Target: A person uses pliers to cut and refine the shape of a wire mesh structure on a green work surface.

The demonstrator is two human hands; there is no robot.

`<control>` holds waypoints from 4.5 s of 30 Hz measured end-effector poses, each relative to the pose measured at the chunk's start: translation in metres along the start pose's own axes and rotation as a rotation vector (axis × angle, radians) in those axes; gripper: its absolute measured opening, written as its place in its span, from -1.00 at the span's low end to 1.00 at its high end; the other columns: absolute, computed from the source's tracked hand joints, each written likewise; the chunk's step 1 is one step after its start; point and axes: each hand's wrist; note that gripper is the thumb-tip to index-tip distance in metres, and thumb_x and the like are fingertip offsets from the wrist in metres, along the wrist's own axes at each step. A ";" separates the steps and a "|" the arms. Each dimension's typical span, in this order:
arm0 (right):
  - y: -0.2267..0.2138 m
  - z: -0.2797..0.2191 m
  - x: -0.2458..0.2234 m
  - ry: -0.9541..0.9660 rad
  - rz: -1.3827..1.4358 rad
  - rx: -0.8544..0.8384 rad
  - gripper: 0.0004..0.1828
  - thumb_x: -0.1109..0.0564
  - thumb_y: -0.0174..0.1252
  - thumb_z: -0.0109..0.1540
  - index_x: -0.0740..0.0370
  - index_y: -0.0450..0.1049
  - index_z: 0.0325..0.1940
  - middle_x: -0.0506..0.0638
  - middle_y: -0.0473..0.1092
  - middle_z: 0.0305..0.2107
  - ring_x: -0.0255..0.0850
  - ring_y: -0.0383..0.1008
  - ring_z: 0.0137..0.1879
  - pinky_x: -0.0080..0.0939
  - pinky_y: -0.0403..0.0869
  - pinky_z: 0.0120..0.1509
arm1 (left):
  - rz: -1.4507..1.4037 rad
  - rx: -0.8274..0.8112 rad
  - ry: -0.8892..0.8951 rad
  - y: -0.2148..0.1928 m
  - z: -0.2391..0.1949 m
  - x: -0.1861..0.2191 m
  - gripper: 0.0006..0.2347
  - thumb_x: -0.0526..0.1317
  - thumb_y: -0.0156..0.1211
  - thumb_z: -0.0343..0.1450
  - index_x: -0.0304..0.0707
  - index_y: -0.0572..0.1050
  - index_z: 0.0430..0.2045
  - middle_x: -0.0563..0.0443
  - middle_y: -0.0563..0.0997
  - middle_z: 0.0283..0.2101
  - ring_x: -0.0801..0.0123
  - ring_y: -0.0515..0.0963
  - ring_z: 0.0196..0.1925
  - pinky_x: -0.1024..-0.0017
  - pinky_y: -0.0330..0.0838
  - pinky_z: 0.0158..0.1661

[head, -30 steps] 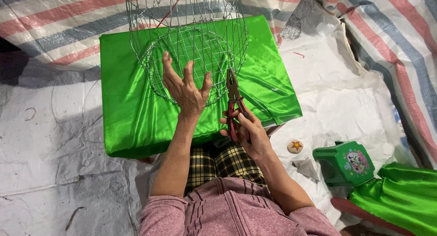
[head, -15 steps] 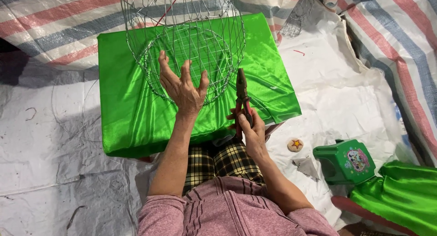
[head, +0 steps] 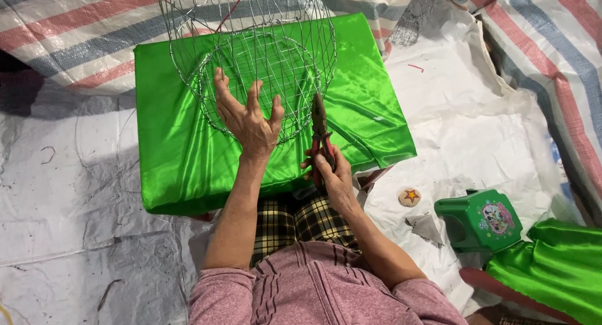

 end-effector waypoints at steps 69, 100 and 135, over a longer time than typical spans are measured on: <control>-0.058 0.070 -0.001 0.035 -0.061 0.251 -0.74 0.11 0.07 0.38 0.39 0.35 0.01 0.26 0.48 -0.18 -0.03 0.61 -0.21 -0.17 0.65 -0.35 | -0.021 0.017 0.044 -0.016 0.010 0.009 -0.66 0.12 0.00 0.52 -0.14 0.53 -0.19 -0.44 0.19 0.31 -0.20 0.34 0.29 0.04 0.25 0.15; -0.062 0.284 0.013 -0.056 -0.127 0.159 -0.73 0.02 0.23 0.37 0.16 0.37 0.04 0.11 0.52 -0.17 -0.08 0.62 -0.09 0.10 0.65 -0.03 | -0.301 -0.141 -0.438 -0.037 0.060 -0.073 -0.54 0.08 0.24 0.46 -0.21 0.39 0.13 -0.48 0.11 0.36 -0.39 0.21 0.39 -0.33 0.14 0.26; 0.010 0.203 -0.102 -0.155 0.152 0.180 -0.82 0.12 0.14 0.38 0.18 0.34 0.02 0.19 0.53 -0.16 -0.04 0.64 -0.14 -0.12 0.68 -0.22 | -0.818 -0.016 -0.459 -0.053 0.161 -0.082 -0.77 -0.05 0.03 0.60 -0.21 0.49 -0.27 -0.01 0.48 -0.13 0.38 0.46 -0.03 0.27 0.41 0.03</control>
Point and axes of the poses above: each hand's wrist, its own z-axis towards the middle knuckle, its own y-axis out of the palm, x = y × z
